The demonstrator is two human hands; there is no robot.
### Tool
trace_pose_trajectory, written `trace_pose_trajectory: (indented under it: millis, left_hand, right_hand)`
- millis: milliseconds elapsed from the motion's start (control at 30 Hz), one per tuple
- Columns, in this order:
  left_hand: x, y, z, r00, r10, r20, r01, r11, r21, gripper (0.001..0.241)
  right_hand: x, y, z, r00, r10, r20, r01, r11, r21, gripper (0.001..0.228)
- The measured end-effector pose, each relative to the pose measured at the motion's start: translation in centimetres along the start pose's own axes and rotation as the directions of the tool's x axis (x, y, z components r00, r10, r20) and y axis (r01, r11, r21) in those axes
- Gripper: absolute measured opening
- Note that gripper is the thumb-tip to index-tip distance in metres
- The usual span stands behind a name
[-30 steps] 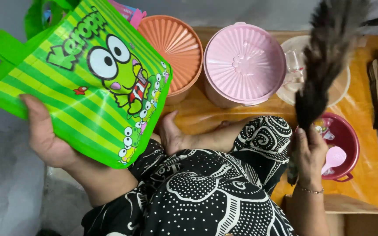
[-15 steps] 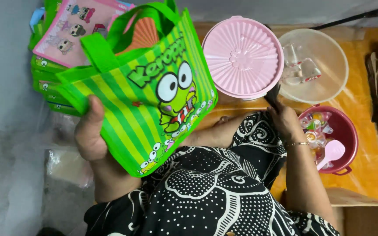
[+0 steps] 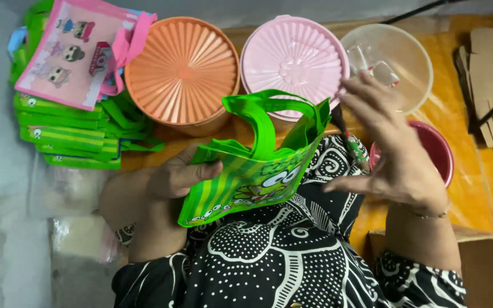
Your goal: Filling small plastic bags with various snacks and placing them into larger decorative gift bags.
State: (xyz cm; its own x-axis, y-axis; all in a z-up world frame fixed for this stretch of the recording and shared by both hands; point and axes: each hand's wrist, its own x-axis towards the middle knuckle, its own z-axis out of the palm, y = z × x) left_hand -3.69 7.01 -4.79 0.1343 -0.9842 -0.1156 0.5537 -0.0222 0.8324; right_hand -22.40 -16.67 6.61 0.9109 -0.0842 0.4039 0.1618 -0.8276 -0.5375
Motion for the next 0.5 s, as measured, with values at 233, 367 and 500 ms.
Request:
trace_pose_trajectory:
  millis: [233, 367, 500]
  left_hand:
    - [3.1, 1.9, 1.7, 0.983, 0.039, 0.179, -0.094, 0.946, 0.309, 0.013]
    - [4.9, 4.1, 4.4, 0.945, 0.197, 0.26, -0.29, 0.87, 0.398, 0.015]
    - [6.9, 3.4, 7.1, 0.9, 0.404, 0.163, -0.433, 0.783, 0.447, 0.031]
  right_hand:
    - [0.2, -0.9, 1.6, 0.927, -0.001, 0.375, -0.066, 0.984, 0.166, 0.024]
    - [-3.1, -0.9, 1.6, 0.969, 0.065, 0.24, -0.094, 0.99, 0.108, 0.015]
    - [-6.7, -2.5, -1.4, 0.978, 0.174, 0.12, -0.176, 0.984, 0.01, 0.012]
